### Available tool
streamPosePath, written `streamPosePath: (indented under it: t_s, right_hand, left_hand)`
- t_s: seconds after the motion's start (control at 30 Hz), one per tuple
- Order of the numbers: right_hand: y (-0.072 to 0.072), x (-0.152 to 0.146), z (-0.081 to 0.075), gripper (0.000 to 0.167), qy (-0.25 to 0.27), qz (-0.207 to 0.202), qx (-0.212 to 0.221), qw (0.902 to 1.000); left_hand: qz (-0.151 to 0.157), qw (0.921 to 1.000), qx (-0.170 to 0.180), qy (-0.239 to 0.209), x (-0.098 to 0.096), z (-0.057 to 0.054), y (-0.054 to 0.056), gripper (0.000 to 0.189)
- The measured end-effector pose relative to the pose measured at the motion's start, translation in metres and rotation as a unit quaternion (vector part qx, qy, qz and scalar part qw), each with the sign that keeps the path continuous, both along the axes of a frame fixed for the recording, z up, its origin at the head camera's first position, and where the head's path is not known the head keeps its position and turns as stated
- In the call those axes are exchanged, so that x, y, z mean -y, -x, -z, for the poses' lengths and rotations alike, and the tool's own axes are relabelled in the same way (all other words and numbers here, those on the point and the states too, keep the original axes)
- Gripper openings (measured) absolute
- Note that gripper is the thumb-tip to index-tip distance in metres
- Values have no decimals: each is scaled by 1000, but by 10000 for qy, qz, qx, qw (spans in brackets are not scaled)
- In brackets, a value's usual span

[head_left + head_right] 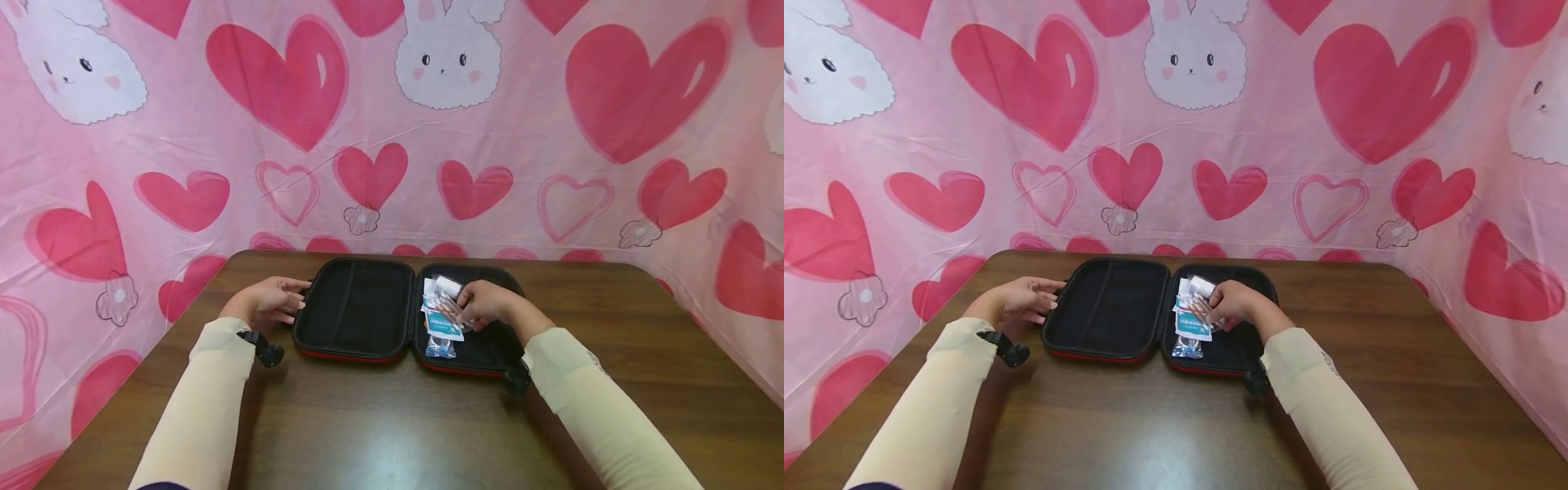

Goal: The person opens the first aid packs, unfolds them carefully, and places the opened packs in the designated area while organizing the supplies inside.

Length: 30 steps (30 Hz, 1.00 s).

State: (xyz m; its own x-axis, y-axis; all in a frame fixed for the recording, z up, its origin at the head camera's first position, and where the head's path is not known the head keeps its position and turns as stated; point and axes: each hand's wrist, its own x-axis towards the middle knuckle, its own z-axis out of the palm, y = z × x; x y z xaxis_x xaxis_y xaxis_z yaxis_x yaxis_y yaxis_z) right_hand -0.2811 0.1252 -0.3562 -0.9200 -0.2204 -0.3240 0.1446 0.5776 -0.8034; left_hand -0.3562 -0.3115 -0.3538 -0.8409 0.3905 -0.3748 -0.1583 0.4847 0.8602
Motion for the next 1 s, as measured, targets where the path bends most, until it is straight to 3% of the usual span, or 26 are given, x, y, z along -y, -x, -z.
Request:
streamPosePath:
  t_s: [0.47, 0.7, 1.0]
  right_hand:
    - [-19, -32, -14, 17, 402, 603, -1003, 9923]
    - [-28, -55, -24, 27, 525, 559, -1208, 9897]
    - [-31, -93, -32, 42, 168, 918, -1168, 9888]
  left_hand:
    - [16, 10000, -35, 40, -1, 1, 0, 64]
    - [-35, 10000, -27, -16, 0, 4, 0, 63]
    - [-13, 9999, -67, -99, 2, 4, 0, 62]
